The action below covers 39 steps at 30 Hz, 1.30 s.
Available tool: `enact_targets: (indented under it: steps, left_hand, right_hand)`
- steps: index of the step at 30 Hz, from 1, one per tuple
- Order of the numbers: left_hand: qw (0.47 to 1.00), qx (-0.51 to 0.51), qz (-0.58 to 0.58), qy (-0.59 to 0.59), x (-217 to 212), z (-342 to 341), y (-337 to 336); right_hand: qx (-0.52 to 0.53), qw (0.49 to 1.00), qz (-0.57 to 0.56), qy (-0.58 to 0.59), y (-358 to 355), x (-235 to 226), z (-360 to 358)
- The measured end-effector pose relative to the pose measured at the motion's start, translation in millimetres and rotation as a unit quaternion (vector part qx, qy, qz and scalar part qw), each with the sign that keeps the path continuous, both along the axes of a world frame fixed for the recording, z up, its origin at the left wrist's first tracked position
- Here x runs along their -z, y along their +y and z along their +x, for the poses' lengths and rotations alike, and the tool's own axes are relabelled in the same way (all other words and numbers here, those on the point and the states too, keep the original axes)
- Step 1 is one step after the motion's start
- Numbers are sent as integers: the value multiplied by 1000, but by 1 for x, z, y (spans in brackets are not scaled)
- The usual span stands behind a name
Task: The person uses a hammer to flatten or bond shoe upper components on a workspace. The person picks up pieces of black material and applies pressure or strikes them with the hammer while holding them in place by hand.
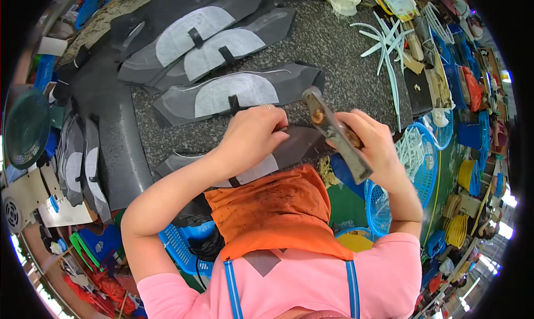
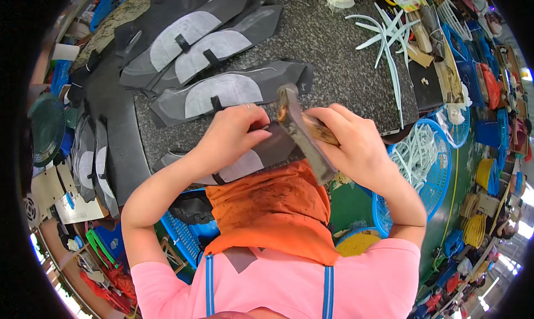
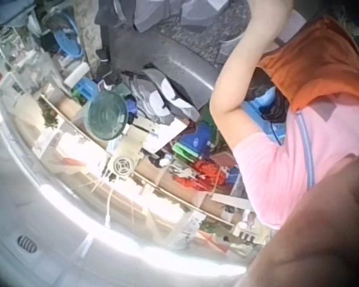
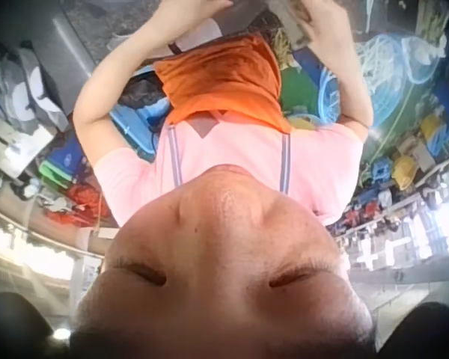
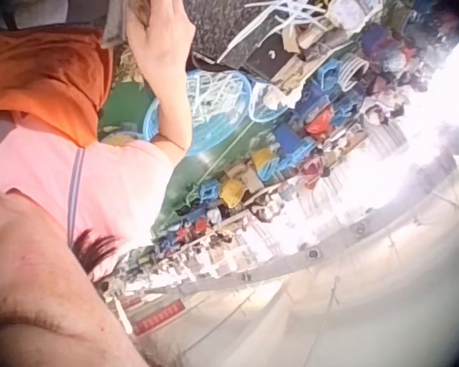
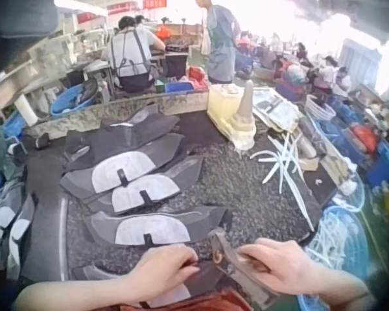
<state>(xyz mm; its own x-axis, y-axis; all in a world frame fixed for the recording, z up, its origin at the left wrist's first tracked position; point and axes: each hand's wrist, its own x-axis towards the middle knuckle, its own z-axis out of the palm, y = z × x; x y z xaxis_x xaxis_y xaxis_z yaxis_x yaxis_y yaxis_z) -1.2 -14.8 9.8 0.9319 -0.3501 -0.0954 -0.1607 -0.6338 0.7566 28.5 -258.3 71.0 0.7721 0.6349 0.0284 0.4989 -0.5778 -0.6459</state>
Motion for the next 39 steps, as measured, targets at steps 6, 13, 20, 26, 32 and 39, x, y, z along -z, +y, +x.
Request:
enact_targets:
  steps: [6, 13, 20, 26, 32, 39]
  left_hand:
    - [993, -27, 12, -118, 9, -11, -9]
    - [951, 88, 136, -265, 12, -24, -6]
    - [989, -33, 5, -141, 15, -29, 12]
    - [949, 60, 188, -246, 4, -43, 9]
    - [954, 24, 123, -271, 8, -63, 14]
    - [990, -60, 118, -48, 3, -28, 9]
  right_hand:
    - [-90, 987, -128, 45, -5, -3, 2]
    - [-111, 979, -168, 42, 1, -6, 21]
    - [-130, 969, -212, 0, 12, 9, 17]
    - [-123, 985, -124, 16, 22, 12, 12]
    - [-117, 983, -143, -12, 29, 16, 6]
    - [14, 979, -180, 91, 11, -12, 13]
